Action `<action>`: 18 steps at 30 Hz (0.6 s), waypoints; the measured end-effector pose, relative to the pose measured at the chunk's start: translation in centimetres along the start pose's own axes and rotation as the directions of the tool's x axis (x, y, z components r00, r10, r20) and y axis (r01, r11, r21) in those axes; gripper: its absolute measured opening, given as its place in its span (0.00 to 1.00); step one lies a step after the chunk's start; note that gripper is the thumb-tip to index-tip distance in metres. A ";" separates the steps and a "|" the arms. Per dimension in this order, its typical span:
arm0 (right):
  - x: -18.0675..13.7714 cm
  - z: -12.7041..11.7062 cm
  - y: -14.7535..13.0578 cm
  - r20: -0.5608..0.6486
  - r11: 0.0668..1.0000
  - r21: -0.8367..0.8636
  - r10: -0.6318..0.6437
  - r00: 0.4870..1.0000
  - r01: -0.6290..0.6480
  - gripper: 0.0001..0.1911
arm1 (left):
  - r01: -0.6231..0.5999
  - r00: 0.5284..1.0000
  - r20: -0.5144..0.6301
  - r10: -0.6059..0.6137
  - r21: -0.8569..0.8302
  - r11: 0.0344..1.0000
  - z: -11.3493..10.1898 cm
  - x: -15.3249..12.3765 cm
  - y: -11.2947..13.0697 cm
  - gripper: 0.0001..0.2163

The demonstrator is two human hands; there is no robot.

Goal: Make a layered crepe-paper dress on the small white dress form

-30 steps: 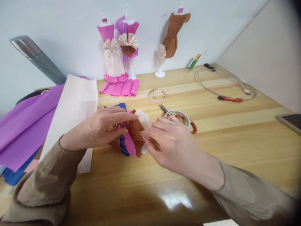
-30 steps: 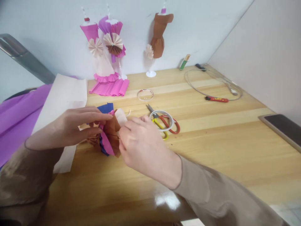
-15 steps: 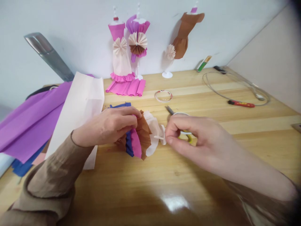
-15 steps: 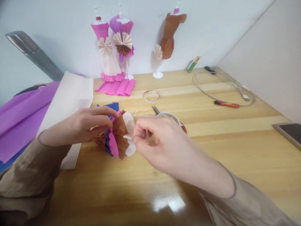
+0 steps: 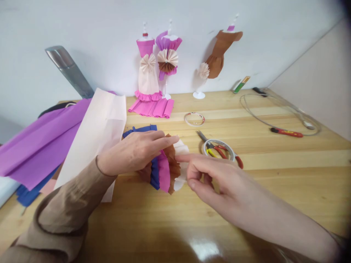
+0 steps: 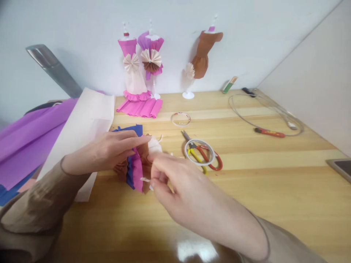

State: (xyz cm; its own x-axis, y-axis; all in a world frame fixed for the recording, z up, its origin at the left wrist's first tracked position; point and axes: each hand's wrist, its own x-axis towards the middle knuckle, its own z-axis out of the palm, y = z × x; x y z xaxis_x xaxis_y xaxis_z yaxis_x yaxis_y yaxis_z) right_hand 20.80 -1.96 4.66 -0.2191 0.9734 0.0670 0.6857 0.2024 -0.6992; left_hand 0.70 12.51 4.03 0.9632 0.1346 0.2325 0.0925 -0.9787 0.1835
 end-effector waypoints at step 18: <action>0.4 -1.3 1.1 -0.022 0.997 -0.055 0.047 0.999 -0.049 0.09 | 0.355 0.932 0.030 -0.362 -0.279 0.892 0.8 2.0 0.3 0.16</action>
State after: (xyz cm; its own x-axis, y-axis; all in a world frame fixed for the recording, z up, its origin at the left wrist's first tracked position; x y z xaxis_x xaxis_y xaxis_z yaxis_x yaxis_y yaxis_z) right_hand 22.37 -1.18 4.89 -0.1708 0.9841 0.0495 0.7326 0.1604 -0.6615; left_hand 2.85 12.38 3.73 0.8717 0.4747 0.1218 0.3541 -0.7819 0.5131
